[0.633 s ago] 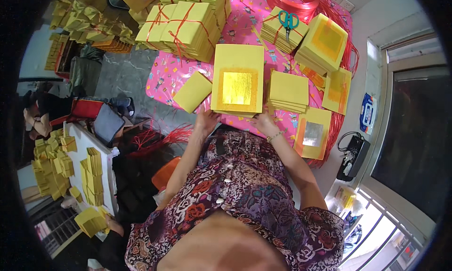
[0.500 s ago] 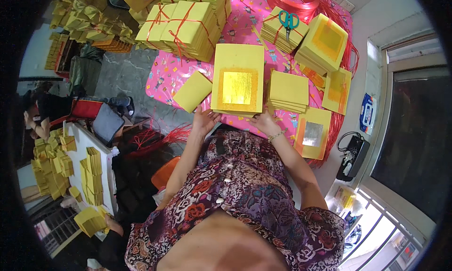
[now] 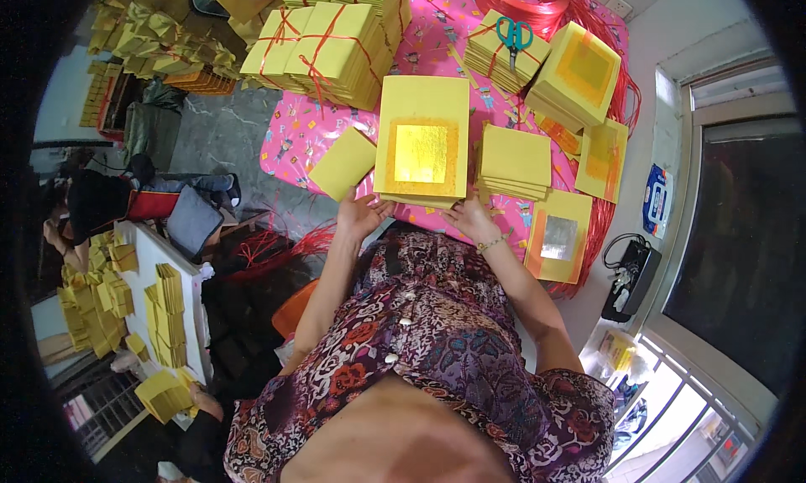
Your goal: Counting and stacking sheets of yellow paper into bundles on a table.
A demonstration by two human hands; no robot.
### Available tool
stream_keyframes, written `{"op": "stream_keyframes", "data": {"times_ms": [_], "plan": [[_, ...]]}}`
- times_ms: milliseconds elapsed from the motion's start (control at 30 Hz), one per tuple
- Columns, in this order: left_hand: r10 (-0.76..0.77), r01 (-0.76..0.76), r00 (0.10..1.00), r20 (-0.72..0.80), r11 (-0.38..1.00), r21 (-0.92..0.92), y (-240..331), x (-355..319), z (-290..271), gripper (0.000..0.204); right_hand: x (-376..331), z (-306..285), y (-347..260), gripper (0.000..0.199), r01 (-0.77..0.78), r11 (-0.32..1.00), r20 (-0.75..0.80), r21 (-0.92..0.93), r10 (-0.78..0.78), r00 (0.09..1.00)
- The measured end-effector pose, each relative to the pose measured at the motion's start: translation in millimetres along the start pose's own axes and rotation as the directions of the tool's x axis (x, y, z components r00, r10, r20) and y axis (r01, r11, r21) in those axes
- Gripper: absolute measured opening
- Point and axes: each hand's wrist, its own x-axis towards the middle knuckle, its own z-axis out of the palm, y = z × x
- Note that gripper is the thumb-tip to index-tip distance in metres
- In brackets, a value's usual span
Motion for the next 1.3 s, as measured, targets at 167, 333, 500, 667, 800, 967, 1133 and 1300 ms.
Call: {"op": "stream_keyframes", "data": {"times_ms": [167,333,500,667,800,967,1133,1300], "plan": [[0.013,-0.008,0.999,-0.039,0.994,0.112,-1,-3,-3,0.084,14,-9,3,0.061,-0.044,0.997,0.046,-0.071,0.047,0.998],[0.046,-0.037,0.998,-0.048,0.985,0.170,0,2,-4,0.078,6,-3,-16,0.064,-0.032,0.987,0.160,-0.160,0.058,0.985],[0.088,-0.084,0.996,0.007,0.914,0.396,6,20,-1,0.075,-3,13,-28,0.069,-0.018,0.994,0.159,-0.110,0.036,0.987],[0.054,-0.214,0.972,0.229,0.604,0.767,26,39,12,0.087,2,14,-37,0.087,0.002,0.993,0.242,-0.116,0.026,0.970],[-0.023,-0.160,0.981,0.194,0.476,0.865,41,51,28,0.092,-5,20,-47,0.091,-0.033,0.999,0.260,0.040,0.022,0.965],[-0.147,-0.111,0.967,0.207,0.491,0.864,55,66,37,0.096,-28,45,-55,0.095,0.267,0.962,0.262,-0.061,-0.243,0.934],[-0.214,-0.086,0.938,0.273,0.619,0.781,58,65,54,0.088,-41,53,-64,0.099,0.116,0.991,0.323,0.065,-0.131,0.937],[0.038,-0.336,0.924,0.382,0.560,0.757,34,42,77,0.074,-40,59,-68,0.090,-0.001,0.992,0.229,0.130,-0.029,0.973]]}}
